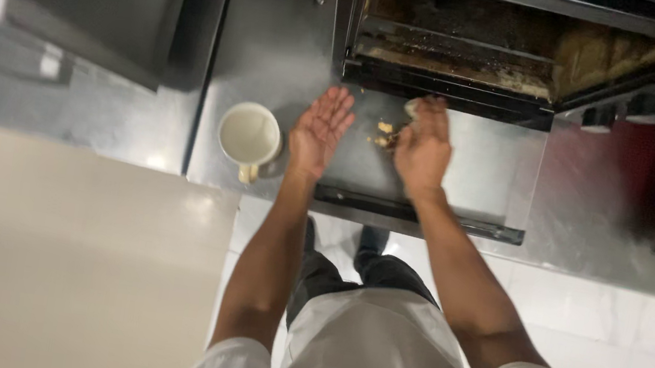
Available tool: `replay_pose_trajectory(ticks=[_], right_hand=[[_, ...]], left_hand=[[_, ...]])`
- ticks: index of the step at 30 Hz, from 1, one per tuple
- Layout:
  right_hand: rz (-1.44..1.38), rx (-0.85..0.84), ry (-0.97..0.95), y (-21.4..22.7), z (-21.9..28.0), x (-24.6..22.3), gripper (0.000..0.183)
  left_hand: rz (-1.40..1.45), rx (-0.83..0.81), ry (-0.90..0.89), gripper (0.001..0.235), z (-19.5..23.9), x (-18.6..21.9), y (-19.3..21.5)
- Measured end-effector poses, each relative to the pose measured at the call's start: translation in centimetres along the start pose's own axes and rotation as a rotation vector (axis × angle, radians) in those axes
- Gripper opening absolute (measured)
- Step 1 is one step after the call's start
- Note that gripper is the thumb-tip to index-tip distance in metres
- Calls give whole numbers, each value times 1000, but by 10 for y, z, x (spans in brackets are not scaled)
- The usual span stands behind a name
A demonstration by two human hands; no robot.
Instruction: The person cleans the interior of a toaster oven using a cloth. They wipe the bottom and sides of the appliance, remove debris, and repeatedly rinse the cloth at a sink before returning to wipe the oven again.
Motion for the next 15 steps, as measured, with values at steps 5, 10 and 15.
replay_pose_trajectory(ticks=[5,10,15], right_hand=[[21,62,129,-44,35,-52,44],[-1,84,194,-80,57,-93,38],[-112,83,174,-88,62,-108,35]], left_hand=[[123,9,22,59,2,-9,6],[96,24,-3,52,2,-15,23],[525,-137,72,51,9,-14,28]])
Point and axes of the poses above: each hand's wrist, its own z-axis away from the middle knuckle, its own y-axis out of the back of the hand, x = y × z, the point moved 4 cm from there along -z, towards the middle knuckle, and after that the axes turned 11 degrees about -y, right-handed, at the moved point
